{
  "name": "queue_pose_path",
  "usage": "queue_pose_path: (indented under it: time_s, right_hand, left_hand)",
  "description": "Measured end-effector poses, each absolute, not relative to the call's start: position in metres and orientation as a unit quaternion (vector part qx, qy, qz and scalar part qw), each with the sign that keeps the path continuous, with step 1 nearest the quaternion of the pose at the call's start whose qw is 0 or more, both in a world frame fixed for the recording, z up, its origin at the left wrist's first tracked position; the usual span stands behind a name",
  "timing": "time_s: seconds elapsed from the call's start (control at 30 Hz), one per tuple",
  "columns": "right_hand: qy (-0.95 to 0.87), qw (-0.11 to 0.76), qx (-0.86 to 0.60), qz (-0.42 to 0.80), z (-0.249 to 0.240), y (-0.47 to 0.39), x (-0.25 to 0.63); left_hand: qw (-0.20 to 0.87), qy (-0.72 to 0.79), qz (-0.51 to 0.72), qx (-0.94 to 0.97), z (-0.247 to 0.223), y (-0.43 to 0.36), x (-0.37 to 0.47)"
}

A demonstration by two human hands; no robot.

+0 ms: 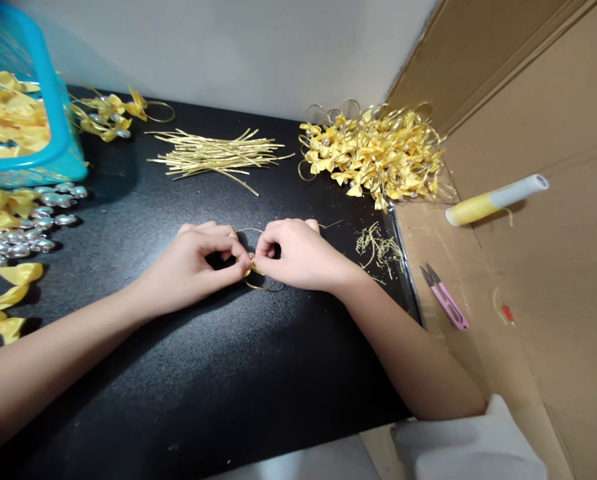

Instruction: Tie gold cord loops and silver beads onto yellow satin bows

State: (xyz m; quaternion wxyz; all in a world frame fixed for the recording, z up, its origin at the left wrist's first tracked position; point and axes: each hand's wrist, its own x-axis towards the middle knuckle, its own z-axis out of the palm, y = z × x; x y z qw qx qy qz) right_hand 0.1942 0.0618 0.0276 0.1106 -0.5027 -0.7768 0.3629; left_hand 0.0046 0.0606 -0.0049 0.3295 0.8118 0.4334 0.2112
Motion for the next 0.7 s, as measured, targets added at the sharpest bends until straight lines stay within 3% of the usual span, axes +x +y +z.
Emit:
queue_pose_path:
  time_s: [0.7]
  right_hand:
    - [-0.796, 0.056, -0.485, 0.358, 0.0307, 0.06, 0.1952]
  left_hand:
    - [0.317, 0.451, 0.185, 0.813, -0.0024, 0.0605, 0.0055]
